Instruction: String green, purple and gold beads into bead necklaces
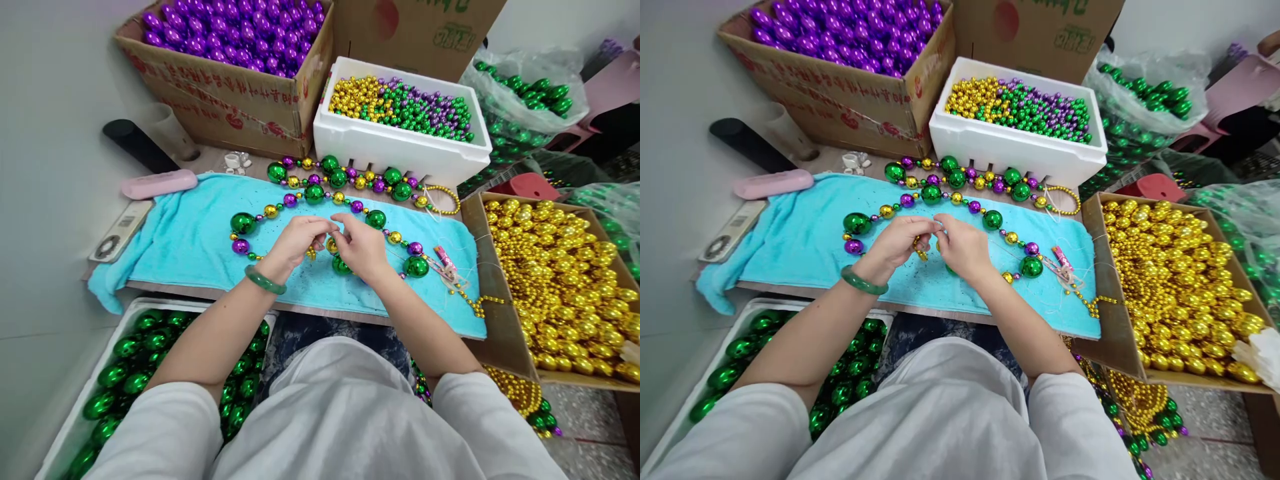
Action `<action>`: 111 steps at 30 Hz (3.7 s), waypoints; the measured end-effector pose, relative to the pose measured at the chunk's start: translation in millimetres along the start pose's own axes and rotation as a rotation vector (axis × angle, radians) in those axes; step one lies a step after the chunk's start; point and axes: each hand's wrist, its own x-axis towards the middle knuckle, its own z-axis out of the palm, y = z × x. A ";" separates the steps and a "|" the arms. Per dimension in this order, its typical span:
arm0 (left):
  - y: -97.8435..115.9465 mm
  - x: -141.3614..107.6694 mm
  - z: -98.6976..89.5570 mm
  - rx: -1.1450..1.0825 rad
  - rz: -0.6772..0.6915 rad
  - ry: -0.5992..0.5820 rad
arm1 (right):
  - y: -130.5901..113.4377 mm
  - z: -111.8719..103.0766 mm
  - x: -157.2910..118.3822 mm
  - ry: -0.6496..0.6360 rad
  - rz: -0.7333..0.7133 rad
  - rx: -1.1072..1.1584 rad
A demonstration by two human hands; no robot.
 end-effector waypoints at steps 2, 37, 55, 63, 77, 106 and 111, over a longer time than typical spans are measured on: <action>-2.3 0.5 -0.5 -0.018 0.009 -0.021 | 2.5 7.2 -3.0 0.052 -0.057 -0.045; 4.8 -5.8 -0.6 0.058 -0.020 -0.057 | 4.8 -2.0 -12.0 0.015 -0.043 0.067; -17.2 -8.4 -13.4 0.563 0.870 -0.045 | 10.1 -23.3 15.5 -0.590 0.755 1.307; -11.2 -14.9 -4.6 0.903 0.799 0.090 | 5.3 -20.1 8.6 -0.311 0.671 1.009; 9.2 -9.3 -3.0 0.654 0.257 0.102 | 8.1 -7.3 0.9 -0.080 0.174 0.218; 13.5 -7.7 -13.9 0.201 -0.061 -0.103 | -1.6 -9.1 -10.7 0.146 -0.029 -0.052; 10.8 -3.7 -17.2 -0.181 -0.205 -0.100 | -13.0 2.9 -25.2 0.129 -0.168 -0.122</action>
